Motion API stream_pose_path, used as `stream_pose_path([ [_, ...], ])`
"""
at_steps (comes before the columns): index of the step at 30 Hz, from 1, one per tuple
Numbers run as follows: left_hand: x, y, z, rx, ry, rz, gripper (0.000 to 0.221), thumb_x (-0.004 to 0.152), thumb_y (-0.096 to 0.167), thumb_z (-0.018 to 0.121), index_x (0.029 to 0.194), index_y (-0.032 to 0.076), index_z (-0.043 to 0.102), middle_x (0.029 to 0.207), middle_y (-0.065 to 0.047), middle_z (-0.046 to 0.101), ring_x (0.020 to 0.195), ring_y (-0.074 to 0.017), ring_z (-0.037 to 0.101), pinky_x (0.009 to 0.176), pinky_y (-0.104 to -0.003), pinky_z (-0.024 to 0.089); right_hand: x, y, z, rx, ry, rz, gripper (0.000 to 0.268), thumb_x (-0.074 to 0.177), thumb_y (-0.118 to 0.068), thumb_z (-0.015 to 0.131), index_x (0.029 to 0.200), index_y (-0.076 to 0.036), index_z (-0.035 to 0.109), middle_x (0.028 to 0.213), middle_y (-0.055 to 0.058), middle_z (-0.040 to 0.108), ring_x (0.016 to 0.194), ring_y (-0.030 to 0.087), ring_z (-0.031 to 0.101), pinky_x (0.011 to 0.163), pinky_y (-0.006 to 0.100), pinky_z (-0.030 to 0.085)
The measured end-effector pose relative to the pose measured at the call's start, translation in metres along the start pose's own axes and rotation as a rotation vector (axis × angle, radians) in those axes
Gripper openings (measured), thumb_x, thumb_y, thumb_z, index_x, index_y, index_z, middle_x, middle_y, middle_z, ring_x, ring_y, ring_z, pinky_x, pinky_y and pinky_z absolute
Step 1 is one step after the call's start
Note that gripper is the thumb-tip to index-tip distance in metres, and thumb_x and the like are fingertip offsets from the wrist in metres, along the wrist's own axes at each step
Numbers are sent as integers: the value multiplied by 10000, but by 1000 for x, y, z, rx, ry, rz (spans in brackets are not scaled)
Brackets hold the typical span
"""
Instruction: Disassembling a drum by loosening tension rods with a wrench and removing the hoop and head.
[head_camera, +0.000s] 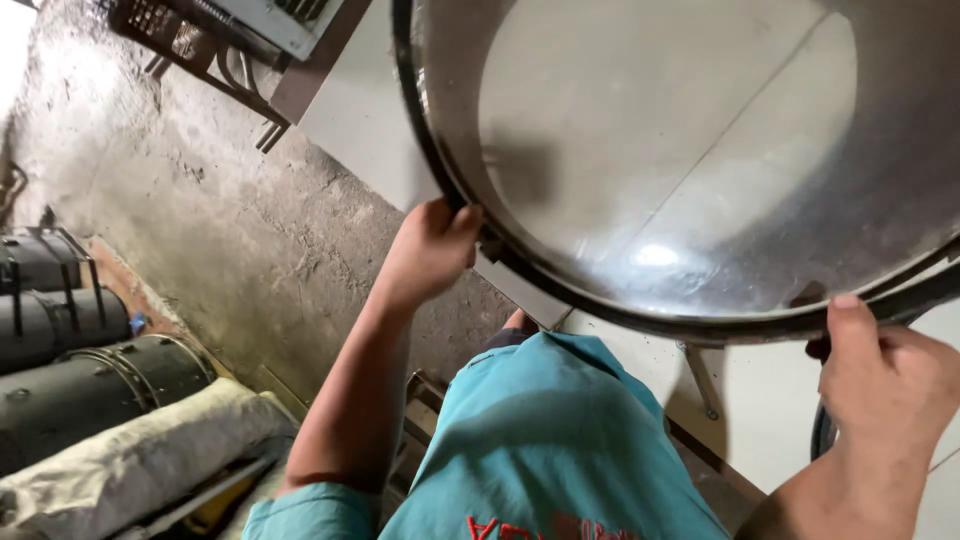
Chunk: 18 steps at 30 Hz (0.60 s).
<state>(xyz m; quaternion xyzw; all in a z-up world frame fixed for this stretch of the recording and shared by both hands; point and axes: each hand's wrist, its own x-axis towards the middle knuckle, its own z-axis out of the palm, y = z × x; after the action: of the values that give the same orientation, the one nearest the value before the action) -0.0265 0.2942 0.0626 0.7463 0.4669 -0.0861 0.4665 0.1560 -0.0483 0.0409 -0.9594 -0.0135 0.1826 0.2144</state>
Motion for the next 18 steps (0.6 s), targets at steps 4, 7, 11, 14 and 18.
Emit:
stream_pose_path([
  [4, 1, 7, 3, 3, 6, -98, 373, 942, 327, 428, 659, 115, 548, 597, -26, 629, 549, -158, 572, 586, -341, 452, -5, 20, 10, 123, 115, -117, 733, 1254, -240, 689, 673, 55, 353, 577, 42, 199, 610, 168, 298, 574, 400, 247],
  [7, 1, 8, 4, -20, 13, -119, 351, 925, 323, 437, 648, 128, 532, 597, -17, 625, 540, -143, 555, 577, -329, 450, -14, 12, 8, 237, 149, -151, 751, 1250, -136, 705, 623, 35, 329, 547, 9, 203, 575, 139, 258, 548, 358, 197],
  [11, 8, -10, 11, -126, 28, -63, 316, 925, 297, 456, 674, 114, 518, 571, -45, 619, 486, -151, 533, 518, -330, 438, -9, 42, 19, 309, 158, -252, 607, 1289, -82, 712, 724, 88, 570, 562, 92, 431, 572, 179, 413, 580, 318, 276],
  [14, 6, 1, 7, -31, 13, -128, 337, 937, 320, 438, 702, 116, 568, 613, -43, 654, 508, -154, 558, 525, -331, 448, -4, 33, 18, 375, 131, -313, 700, 1283, -23, 685, 628, 87, 466, 517, 88, 361, 503, 177, 337, 523, 336, 216],
  [18, 17, -32, 4, 12, 9, -88, 398, 951, 335, 421, 709, 114, 647, 636, -30, 671, 532, -143, 581, 548, -322, 471, 9, 34, 26, 152, 133, -217, 779, 1299, -201, 708, 666, 66, 341, 580, 66, 214, 600, 173, 306, 566, 426, 233],
])
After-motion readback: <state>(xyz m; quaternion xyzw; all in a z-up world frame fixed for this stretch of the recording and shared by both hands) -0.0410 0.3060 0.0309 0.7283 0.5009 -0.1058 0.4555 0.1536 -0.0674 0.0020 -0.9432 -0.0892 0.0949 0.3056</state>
